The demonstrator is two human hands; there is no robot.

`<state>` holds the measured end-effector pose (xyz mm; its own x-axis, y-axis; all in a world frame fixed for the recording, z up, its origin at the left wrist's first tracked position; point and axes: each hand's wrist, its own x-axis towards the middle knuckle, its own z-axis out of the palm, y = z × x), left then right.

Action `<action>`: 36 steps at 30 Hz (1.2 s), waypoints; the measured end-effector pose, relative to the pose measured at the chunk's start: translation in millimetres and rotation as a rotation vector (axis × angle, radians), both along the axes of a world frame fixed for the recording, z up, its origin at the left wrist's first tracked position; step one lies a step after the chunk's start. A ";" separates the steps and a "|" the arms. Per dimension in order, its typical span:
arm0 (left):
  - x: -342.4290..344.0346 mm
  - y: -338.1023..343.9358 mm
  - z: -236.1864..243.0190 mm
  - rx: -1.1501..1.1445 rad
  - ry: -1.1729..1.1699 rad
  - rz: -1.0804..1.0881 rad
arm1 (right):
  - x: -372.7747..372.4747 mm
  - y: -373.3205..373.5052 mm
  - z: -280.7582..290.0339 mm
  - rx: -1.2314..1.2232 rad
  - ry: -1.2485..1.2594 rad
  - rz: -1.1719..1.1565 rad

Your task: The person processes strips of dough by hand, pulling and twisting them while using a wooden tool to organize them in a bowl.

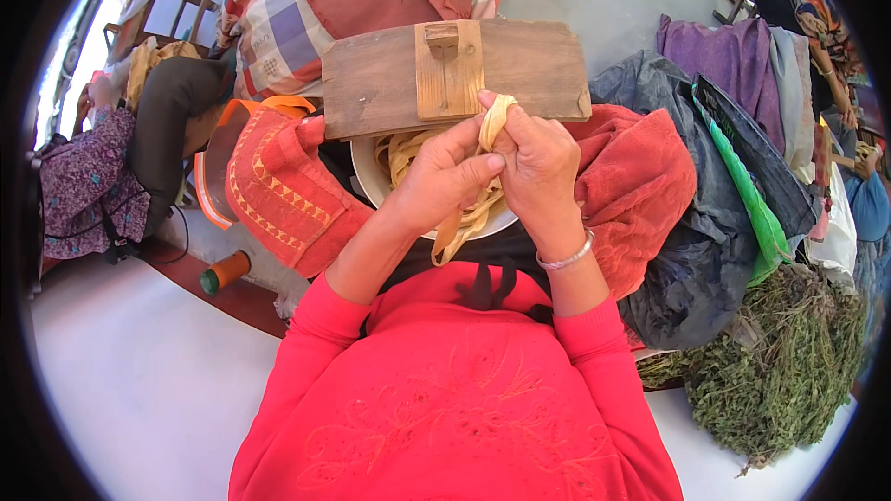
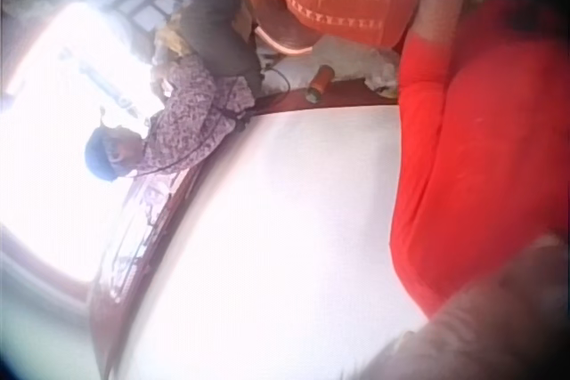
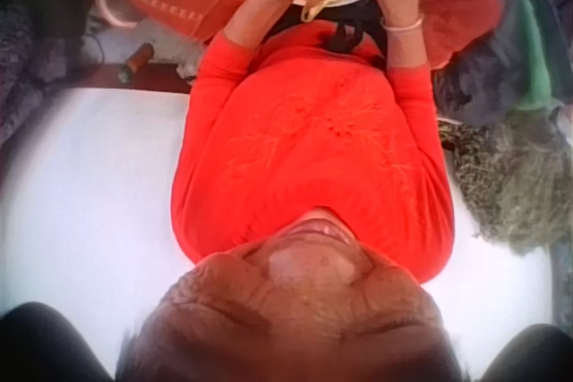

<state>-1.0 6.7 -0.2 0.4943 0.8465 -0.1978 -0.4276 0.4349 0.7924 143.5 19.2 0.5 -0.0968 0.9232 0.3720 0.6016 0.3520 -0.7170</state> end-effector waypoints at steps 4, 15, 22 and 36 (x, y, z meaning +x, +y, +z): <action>-12.6 4.8 -27.6 -0.215 -0.004 -0.074 | 3.0 6.4 0.3 0.070 -0.290 0.011; -17.5 -17.3 -48.3 -0.079 0.347 -0.239 | 8.3 -17.5 -34.1 -0.150 0.139 0.079; -13.9 -8.4 -49.2 0.538 0.824 -0.010 | 19.5 -12.1 -13.1 -0.156 -0.389 0.173; -12.8 8.1 -36.9 0.789 1.145 -0.105 | 6.2 -29.6 -66.0 -0.641 0.592 0.097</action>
<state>-13.8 14.8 -37.1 0.4511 0.8921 -0.0249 0.6241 -0.2954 0.7233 149.7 -10.4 -65.5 -0.1408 0.9693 -0.2014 0.0568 -0.1952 -0.9791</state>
